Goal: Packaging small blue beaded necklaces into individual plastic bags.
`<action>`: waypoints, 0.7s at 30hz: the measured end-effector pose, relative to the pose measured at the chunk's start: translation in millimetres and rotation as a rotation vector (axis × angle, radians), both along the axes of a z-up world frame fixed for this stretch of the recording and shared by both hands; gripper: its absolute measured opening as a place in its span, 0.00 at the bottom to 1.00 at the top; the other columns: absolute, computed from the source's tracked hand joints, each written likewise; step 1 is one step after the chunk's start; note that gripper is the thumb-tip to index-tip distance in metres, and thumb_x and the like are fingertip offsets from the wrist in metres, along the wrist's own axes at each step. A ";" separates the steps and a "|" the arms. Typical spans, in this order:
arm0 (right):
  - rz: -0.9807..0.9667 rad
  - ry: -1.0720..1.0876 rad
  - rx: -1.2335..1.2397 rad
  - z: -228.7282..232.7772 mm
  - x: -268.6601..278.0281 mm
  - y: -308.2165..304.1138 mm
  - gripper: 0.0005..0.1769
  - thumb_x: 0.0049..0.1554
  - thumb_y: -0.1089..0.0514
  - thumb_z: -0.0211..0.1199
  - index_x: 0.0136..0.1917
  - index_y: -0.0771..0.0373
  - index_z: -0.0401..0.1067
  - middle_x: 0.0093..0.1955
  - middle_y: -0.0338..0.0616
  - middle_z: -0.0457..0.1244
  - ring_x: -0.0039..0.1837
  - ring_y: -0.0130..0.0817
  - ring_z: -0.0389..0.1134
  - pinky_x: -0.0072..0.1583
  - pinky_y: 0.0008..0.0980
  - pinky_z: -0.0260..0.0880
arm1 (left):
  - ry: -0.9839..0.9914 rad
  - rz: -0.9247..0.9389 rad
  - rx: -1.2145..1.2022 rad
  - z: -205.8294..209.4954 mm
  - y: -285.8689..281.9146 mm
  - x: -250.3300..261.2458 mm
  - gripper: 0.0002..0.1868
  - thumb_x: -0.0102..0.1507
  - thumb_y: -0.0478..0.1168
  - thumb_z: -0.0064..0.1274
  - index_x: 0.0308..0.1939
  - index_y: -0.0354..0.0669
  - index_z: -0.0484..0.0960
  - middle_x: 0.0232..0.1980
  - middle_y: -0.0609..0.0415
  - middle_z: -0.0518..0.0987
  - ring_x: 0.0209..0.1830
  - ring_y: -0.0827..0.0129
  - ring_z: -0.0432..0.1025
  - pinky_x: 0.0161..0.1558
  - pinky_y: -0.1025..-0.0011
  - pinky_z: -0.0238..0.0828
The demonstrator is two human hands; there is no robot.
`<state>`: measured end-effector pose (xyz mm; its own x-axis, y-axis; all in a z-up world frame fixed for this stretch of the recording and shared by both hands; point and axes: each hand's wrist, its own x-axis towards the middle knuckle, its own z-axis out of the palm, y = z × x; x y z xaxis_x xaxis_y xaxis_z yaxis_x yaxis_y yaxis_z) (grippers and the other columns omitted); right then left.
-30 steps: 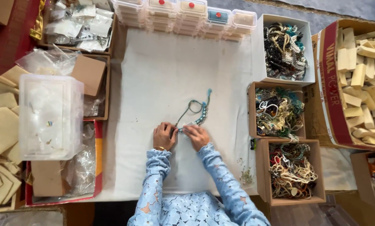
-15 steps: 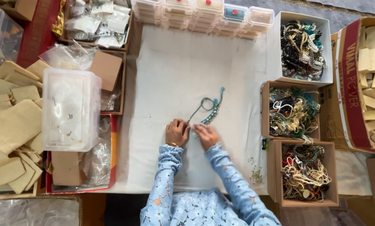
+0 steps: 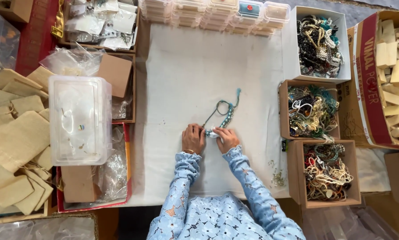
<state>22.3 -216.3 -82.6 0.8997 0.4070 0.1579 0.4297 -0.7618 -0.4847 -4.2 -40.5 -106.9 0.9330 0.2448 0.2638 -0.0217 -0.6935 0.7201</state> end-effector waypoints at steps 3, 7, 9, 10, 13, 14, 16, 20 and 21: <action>-0.029 0.053 0.020 2.8 -23.1 4.4 0.25 0.50 0.65 0.66 0.61 0.50 0.77 0.63 0.37 0.69 0.55 0.43 0.68 0.59 0.37 0.71 | -0.005 -0.003 -0.011 -3.1 -0.6 -0.8 0.07 0.65 0.43 0.57 0.43 0.46 0.79 0.50 0.52 0.75 0.50 0.58 0.72 0.51 0.58 0.66; -0.069 0.004 0.110 -6.6 -22.1 -5.9 0.26 0.50 0.65 0.66 0.62 0.53 0.76 0.63 0.39 0.68 0.59 0.42 0.69 0.62 0.38 0.71 | 0.039 -0.024 0.022 2.7 2.4 -0.9 0.08 0.65 0.44 0.58 0.44 0.47 0.79 0.51 0.53 0.75 0.50 0.59 0.72 0.52 0.59 0.66; -0.189 -0.098 0.157 -2.5 -18.4 -5.6 0.23 0.53 0.65 0.66 0.63 0.54 0.76 0.63 0.38 0.68 0.63 0.40 0.69 0.64 0.37 0.70 | -0.012 -0.022 -0.062 18.6 3.9 -1.6 0.13 0.61 0.46 0.62 0.46 0.47 0.81 0.51 0.52 0.75 0.51 0.59 0.72 0.50 0.59 0.65; -0.194 -0.099 0.156 3.1 -15.6 -1.4 0.23 0.53 0.65 0.66 0.63 0.54 0.76 0.63 0.38 0.68 0.63 0.40 0.69 0.64 0.37 0.70 | -0.014 -0.026 -0.063 19.3 5.2 -1.9 0.13 0.61 0.46 0.62 0.46 0.47 0.81 0.51 0.52 0.75 0.51 0.59 0.72 0.50 0.59 0.65; -0.081 -0.197 0.027 4.4 -7.1 -1.7 0.24 0.51 0.67 0.65 0.62 0.56 0.76 0.63 0.41 0.69 0.63 0.42 0.69 0.63 0.38 0.69 | -0.002 -0.075 -0.038 16.3 5.2 -5.0 0.10 0.58 0.45 0.63 0.41 0.51 0.84 0.52 0.57 0.76 0.52 0.62 0.73 0.52 0.61 0.64; 0.045 -0.256 -0.057 -4.8 -1.4 -9.4 0.25 0.50 0.67 0.65 0.61 0.56 0.76 0.64 0.41 0.69 0.62 0.42 0.69 0.63 0.37 0.69 | 0.006 -0.082 -0.046 12.2 3.7 -4.6 0.08 0.59 0.45 0.63 0.40 0.51 0.85 0.51 0.58 0.76 0.51 0.63 0.73 0.52 0.62 0.64; 0.164 -0.317 -0.137 -19.9 14.2 -26.4 0.27 0.48 0.68 0.64 0.61 0.55 0.76 0.64 0.41 0.69 0.62 0.42 0.69 0.63 0.37 0.69 | 0.011 -0.093 -0.047 7.5 5.8 -2.2 0.07 0.59 0.45 0.64 0.39 0.52 0.86 0.51 0.59 0.76 0.50 0.65 0.73 0.52 0.62 0.63; 0.051 -0.170 -0.133 -29.4 28.1 -55.7 0.25 0.51 0.67 0.65 0.61 0.51 0.79 0.64 0.34 0.69 0.57 0.39 0.69 0.60 0.35 0.72 | 0.017 -0.085 -0.020 8.7 3.2 -3.9 0.07 0.59 0.46 0.65 0.38 0.53 0.86 0.50 0.61 0.76 0.50 0.65 0.72 0.51 0.62 0.63; -0.020 -0.117 -0.091 -29.4 28.8 -53.9 0.25 0.51 0.67 0.65 0.61 0.50 0.79 0.64 0.32 0.69 0.56 0.39 0.69 0.60 0.34 0.72 | 0.033 -0.078 -0.021 10.8 5.3 -3.3 0.07 0.59 0.46 0.65 0.38 0.53 0.86 0.49 0.61 0.76 0.49 0.65 0.72 0.51 0.62 0.63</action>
<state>51.1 -270.3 -112.0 0.8853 0.4065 0.2257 0.4635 -0.8095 -0.3603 -7.5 -35.1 -96.1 0.9575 0.1762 0.2283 -0.0511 -0.6753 0.7358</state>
